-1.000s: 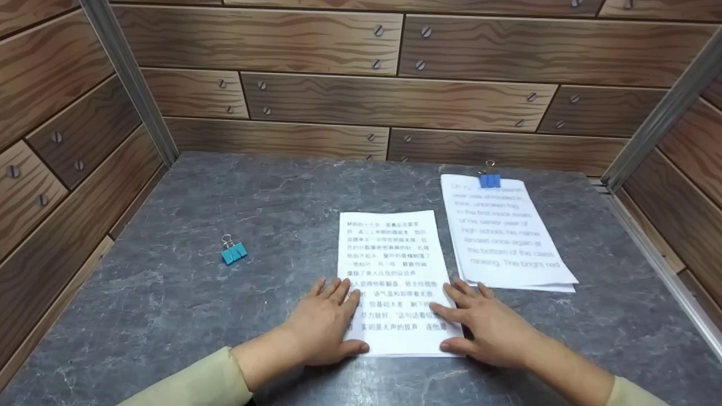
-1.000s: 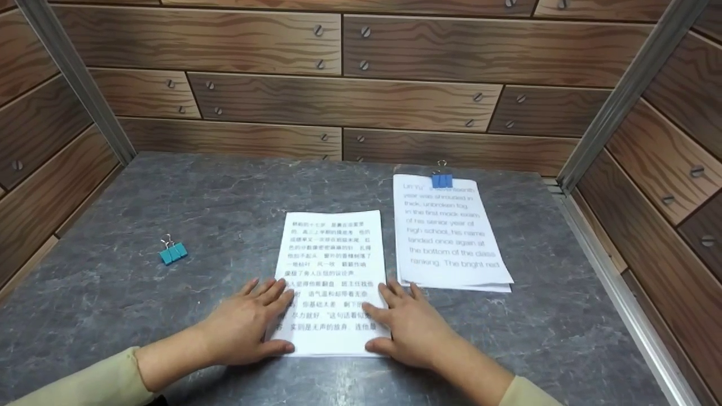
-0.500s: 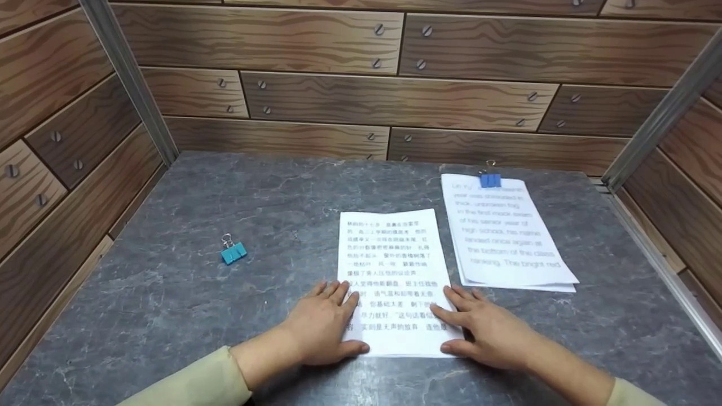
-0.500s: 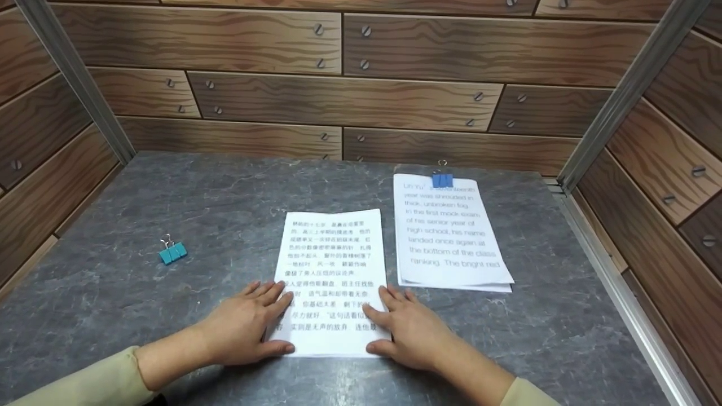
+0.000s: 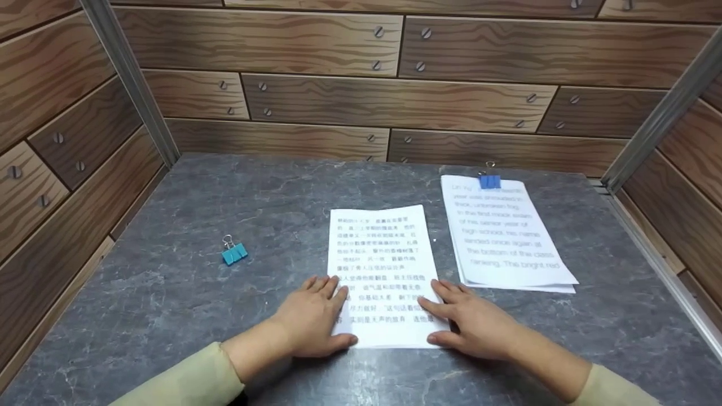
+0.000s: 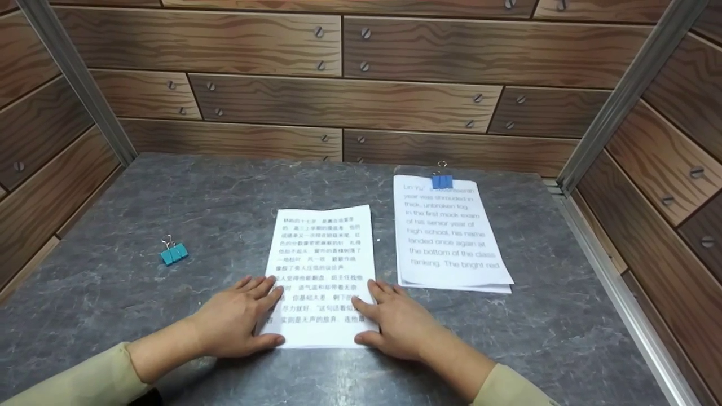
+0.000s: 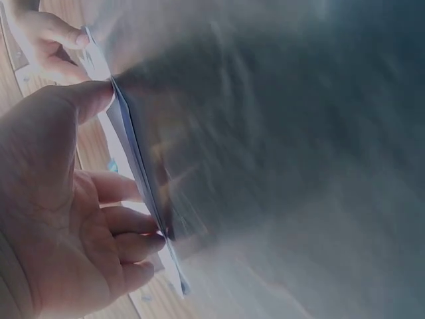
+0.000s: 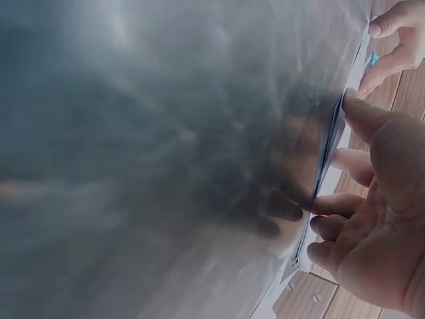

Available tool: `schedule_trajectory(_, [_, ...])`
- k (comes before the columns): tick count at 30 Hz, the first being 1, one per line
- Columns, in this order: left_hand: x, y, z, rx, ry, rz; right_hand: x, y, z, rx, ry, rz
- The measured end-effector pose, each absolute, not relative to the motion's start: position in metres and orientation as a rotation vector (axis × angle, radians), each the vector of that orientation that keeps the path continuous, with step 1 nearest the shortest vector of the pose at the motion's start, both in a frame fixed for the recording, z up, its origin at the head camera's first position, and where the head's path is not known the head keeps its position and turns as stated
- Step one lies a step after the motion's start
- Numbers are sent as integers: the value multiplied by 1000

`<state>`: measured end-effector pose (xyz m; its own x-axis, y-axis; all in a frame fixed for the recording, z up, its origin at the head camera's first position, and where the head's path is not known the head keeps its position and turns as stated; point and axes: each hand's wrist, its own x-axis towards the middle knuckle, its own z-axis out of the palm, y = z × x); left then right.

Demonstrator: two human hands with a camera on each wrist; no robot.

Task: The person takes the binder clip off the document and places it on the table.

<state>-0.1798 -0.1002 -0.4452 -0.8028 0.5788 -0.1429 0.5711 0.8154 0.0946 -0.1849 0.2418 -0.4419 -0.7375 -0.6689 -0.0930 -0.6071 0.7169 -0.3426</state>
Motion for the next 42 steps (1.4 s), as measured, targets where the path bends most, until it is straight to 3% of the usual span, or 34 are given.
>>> schedule_trajectory(25, [-236, -187, -447, 869, 2934, -4, -255, 149, -443, -945, 2697, -371])
schedule_trajectory(42, [-255, -222, -448, 814, 2957, 2, -276, 107, -441, -871, 2681, -334])
